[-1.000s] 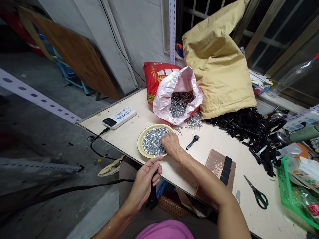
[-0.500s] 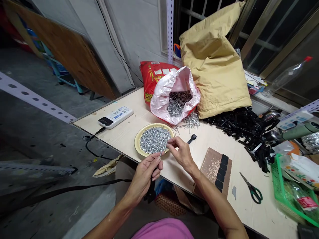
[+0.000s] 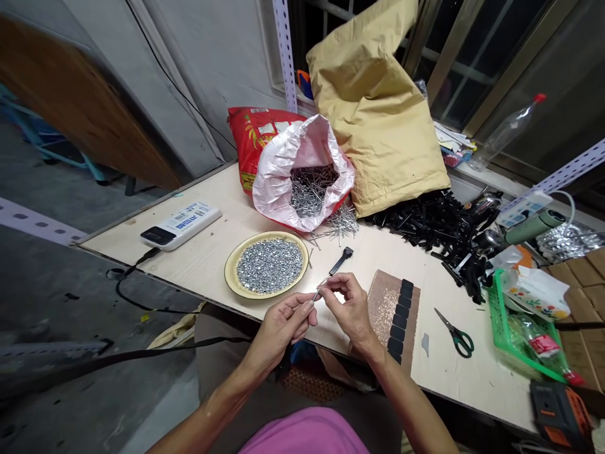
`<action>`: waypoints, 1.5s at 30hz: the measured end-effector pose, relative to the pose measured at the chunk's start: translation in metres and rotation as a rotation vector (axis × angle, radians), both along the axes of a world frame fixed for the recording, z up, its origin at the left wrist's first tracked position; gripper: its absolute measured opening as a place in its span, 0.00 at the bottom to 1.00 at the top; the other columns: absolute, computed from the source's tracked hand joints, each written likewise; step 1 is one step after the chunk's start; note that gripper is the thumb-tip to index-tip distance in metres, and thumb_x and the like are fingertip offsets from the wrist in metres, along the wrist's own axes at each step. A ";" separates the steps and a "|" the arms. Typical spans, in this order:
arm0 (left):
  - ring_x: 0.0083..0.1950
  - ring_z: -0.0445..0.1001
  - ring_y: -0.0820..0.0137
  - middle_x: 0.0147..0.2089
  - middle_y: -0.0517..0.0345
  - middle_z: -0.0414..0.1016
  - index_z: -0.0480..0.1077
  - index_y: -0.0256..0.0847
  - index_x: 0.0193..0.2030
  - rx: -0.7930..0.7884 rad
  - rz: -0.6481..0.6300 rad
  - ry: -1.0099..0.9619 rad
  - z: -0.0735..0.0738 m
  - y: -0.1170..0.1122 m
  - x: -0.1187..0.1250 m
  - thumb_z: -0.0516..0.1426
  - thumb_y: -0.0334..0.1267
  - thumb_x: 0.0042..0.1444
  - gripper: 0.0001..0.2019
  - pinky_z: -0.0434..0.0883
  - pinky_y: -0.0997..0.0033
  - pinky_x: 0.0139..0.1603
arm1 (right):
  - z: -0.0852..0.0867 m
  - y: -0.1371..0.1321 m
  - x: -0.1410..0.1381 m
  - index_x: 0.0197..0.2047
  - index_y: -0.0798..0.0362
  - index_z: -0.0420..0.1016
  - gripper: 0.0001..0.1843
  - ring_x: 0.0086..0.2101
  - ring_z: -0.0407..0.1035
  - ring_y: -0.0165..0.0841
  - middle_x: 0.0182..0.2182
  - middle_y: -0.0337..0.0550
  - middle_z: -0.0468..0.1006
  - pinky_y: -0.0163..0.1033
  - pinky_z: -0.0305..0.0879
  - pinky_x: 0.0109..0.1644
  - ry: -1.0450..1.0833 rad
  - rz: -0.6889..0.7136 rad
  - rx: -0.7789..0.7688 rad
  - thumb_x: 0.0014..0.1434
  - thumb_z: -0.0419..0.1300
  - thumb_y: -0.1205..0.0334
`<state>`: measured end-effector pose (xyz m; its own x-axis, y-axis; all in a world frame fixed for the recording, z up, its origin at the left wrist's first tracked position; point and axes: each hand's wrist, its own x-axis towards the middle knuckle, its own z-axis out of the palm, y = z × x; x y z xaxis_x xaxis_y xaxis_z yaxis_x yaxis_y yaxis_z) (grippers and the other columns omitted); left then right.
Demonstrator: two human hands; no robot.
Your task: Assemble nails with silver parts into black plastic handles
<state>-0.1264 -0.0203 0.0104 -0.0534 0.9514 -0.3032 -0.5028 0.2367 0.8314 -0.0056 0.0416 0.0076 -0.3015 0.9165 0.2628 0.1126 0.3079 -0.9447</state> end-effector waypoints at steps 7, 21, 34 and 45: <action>0.16 0.48 0.85 0.20 0.65 0.65 0.71 0.32 0.48 -0.070 -0.051 -0.016 -0.001 0.000 0.008 0.64 0.54 0.40 0.32 0.44 0.79 0.16 | 0.000 -0.001 0.021 0.44 0.51 0.68 0.11 0.35 0.73 0.31 0.33 0.43 0.78 0.37 0.72 0.37 -0.279 0.090 0.719 0.60 0.54 0.74; 0.15 0.45 0.86 0.18 0.67 0.64 0.71 0.34 0.43 -0.121 -0.330 -0.031 0.001 0.000 0.006 0.65 0.54 0.38 0.30 0.41 0.79 0.16 | 0.022 0.003 0.054 0.42 0.49 0.78 0.12 0.33 0.72 0.30 0.33 0.43 0.76 0.35 0.69 0.36 -0.356 0.310 0.266 0.63 0.53 0.58; 0.17 0.49 0.82 0.19 0.66 0.63 0.73 0.35 0.36 0.010 -0.430 0.197 0.000 0.001 0.013 0.61 0.53 0.45 0.21 0.46 0.79 0.17 | 0.026 -0.006 0.075 0.41 0.51 0.76 0.15 0.32 0.72 0.32 0.31 0.45 0.78 0.36 0.68 0.36 -0.521 0.344 0.365 0.65 0.50 0.56; 0.16 0.47 0.83 0.17 0.66 0.62 0.73 0.36 0.34 0.012 -0.443 0.124 0.007 -0.004 0.026 0.62 0.54 0.43 0.22 0.45 0.79 0.16 | 0.032 -0.009 0.081 0.36 0.51 0.77 0.15 0.32 0.72 0.32 0.30 0.43 0.78 0.36 0.69 0.36 -0.311 0.301 0.230 0.63 0.53 0.53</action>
